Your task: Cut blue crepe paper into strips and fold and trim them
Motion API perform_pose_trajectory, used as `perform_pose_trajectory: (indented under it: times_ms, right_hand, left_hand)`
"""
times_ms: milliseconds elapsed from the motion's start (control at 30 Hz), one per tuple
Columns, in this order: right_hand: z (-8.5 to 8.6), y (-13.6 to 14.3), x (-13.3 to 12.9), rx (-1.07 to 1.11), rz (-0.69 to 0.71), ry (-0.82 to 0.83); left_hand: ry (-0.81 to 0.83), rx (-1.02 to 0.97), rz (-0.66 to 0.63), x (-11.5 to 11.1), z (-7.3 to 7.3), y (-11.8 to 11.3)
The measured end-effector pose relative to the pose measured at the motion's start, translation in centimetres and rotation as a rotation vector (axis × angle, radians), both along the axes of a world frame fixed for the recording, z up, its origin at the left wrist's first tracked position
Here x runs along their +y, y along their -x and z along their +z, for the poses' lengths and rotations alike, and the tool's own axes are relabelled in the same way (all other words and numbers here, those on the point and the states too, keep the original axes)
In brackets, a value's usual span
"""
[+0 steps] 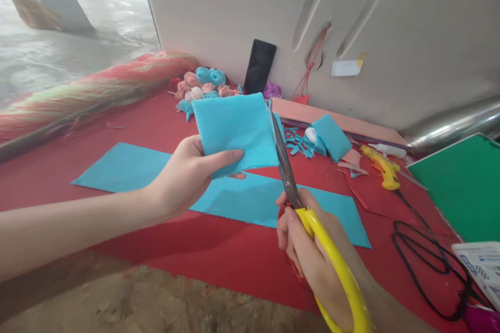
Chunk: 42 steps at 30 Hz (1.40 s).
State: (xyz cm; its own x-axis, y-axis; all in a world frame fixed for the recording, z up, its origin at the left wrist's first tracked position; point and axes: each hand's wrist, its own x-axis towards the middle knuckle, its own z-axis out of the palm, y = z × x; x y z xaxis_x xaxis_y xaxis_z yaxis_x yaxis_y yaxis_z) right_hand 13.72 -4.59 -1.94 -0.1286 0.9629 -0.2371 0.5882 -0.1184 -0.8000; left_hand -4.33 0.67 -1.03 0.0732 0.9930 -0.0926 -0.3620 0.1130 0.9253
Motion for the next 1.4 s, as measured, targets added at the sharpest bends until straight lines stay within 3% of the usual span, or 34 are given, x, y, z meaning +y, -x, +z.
perform_pose_trajectory:
  times_ms: [200, 433, 1033, 1200, 1400]
  right_hand:
    - [-0.6, 0.1, 0.3, 0.018, 0.002, -0.079]
    - [-0.7, 0.4, 0.2, 0.089, -0.092, 0.024]
    - [0.1, 0.1, 0.1, 0.055, -0.037, 0.036]
    - [-0.4, -0.2, 0.3, 0.004, -0.043, 0.082]
    - [-0.7, 0.1, 0.3, -0.007, -0.069, 0.02]
  left_hand:
    - [0.022, 0.031, 0.005, -0.1, 0.2, 0.0]
    - [0.021, 0.007, 0.024, 0.0, 0.2, 0.0]
    - [0.022, 0.019, 0.018, -0.1, 0.2, -0.1]
    - [0.008, 0.014, 0.007, -0.1, 0.1, -0.1]
    - [0.024, 0.025, -0.004, -0.2, 0.0, -0.2]
